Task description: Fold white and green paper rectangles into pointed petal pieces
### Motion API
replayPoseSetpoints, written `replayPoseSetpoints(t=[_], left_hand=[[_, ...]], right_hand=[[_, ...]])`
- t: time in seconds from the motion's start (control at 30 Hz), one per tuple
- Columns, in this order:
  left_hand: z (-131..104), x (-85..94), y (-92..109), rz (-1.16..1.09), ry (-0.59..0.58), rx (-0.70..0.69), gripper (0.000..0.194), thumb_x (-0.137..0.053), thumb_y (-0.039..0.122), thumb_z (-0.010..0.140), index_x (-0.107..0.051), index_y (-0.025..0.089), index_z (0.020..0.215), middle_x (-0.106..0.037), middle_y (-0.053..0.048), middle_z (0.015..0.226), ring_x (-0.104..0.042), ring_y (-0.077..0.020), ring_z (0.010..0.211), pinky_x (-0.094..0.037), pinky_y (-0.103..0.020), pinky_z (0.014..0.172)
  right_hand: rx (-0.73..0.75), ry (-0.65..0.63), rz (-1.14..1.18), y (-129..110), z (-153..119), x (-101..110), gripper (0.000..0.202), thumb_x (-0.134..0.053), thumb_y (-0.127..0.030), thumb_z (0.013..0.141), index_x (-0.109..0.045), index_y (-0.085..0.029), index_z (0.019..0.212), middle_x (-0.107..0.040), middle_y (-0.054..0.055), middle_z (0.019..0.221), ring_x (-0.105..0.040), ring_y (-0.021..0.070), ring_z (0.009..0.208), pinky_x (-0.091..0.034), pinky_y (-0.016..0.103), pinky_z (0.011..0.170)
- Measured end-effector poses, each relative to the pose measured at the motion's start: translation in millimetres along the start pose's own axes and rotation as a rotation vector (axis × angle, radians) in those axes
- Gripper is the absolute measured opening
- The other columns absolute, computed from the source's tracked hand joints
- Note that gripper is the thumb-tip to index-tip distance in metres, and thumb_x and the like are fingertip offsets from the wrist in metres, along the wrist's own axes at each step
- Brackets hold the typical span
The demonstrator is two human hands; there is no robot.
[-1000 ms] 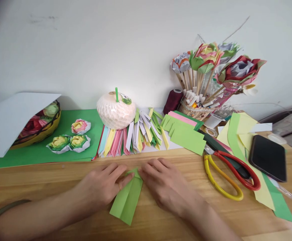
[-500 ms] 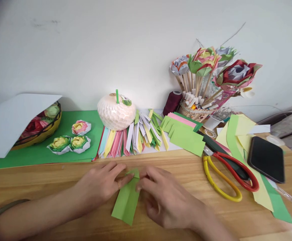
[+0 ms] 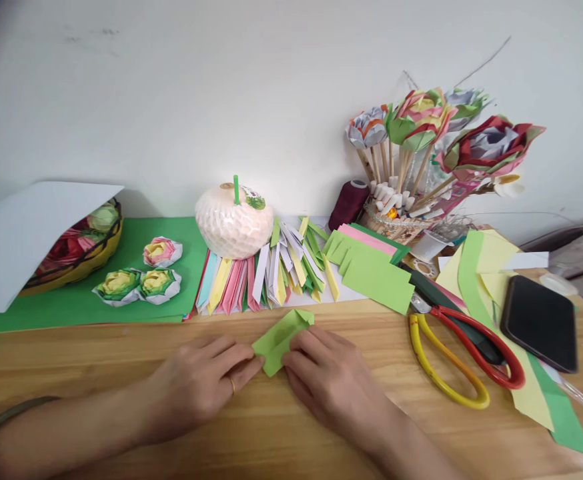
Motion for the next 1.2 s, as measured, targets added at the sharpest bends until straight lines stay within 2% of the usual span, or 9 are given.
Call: replayPoseSetpoints(t=[0.33, 0.57, 0.83, 0.97, 1.07, 1.2], left_hand=[[1, -6.1, -1, -0.047, -0.024, 0.035, 0.026, -0.037, 0.014, 0.097, -0.059, 0.013, 0.085, -0.059, -0.003, 0.079, -0.052, -0.0146, 0.068, -0.041, -0.026, 0.049], [3, -0.3, -3, -0.015, 0.014, -0.052, 0.028, -0.037, 0.011, 0.096, -0.061, 0.012, 0.081, -0.062, -0.005, 0.080, -0.050, -0.0141, 0.064, -0.040, -0.027, 0.049], [1, -2.9, -3, 0.001, 0.009, -0.075, 0.025, -0.040, 0.009, 0.094, -0.062, 0.011, 0.080, -0.062, -0.008, 0.083, -0.052, -0.0150, 0.067, -0.044, -0.026, 0.050], [1, -0.6, -4, -0.025, -0.003, -0.092, 0.024, -0.040, 0.008, 0.093, -0.062, 0.009, 0.084, -0.063, -0.009, 0.083, -0.054, -0.0171, 0.069, -0.047, -0.028, 0.051], [4, 4.6, -6, -0.049, -0.005, -0.092, 0.029, -0.033, 0.007, 0.094, -0.062, 0.007, 0.087, -0.062, -0.010, 0.081, -0.055, -0.0182, 0.068, -0.048, -0.028, 0.050], [5, 4.4, -5, -0.052, -0.030, -0.077, 0.030, -0.030, 0.011, 0.096, -0.059, 0.007, 0.103, -0.061, -0.008, 0.080, -0.055, -0.0187, 0.069, -0.047, -0.028, 0.050]], right_hand=[[-0.016, 0.015, 0.046, -9, 6, -2, 0.018, -0.049, -0.018, 0.091, -0.063, -0.017, 0.080, -0.060, 0.004, 0.073, -0.054, 0.0157, 0.071, -0.043, 0.027, 0.062], [-0.283, 0.033, 0.219, -9, 5, -11, 0.015, -0.048, -0.014, 0.087, -0.055, -0.019, 0.074, -0.058, 0.003, 0.075, -0.055, 0.0164, 0.071, -0.045, 0.027, 0.060], [-0.357, 0.021, 0.159, -9, 6, -15, 0.016, -0.047, -0.012, 0.084, -0.049, -0.019, 0.069, -0.055, 0.003, 0.071, -0.053, 0.0166, 0.066, -0.042, 0.027, 0.056], [-0.364, 0.023, 0.128, -8, 4, -18, 0.016, -0.046, -0.013, 0.084, -0.049, -0.019, 0.070, -0.054, 0.003, 0.070, -0.052, 0.0167, 0.065, -0.041, 0.027, 0.056], [-0.367, 0.011, 0.114, -7, 3, -19, 0.015, -0.048, -0.013, 0.084, -0.049, -0.019, 0.071, -0.054, 0.002, 0.070, -0.052, 0.0166, 0.065, -0.040, 0.027, 0.056], [-0.369, -0.008, 0.108, -8, 2, -19, 0.016, -0.047, -0.013, 0.085, -0.047, -0.019, 0.070, -0.053, 0.002, 0.071, -0.052, 0.0165, 0.066, -0.039, 0.026, 0.056]])
Point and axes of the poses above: each hand's wrist, its own z-axis towards the middle knuckle, its own x-axis out of the back of the hand, y = z × x, the point moved 1 cm from there along z, towards the middle knuckle
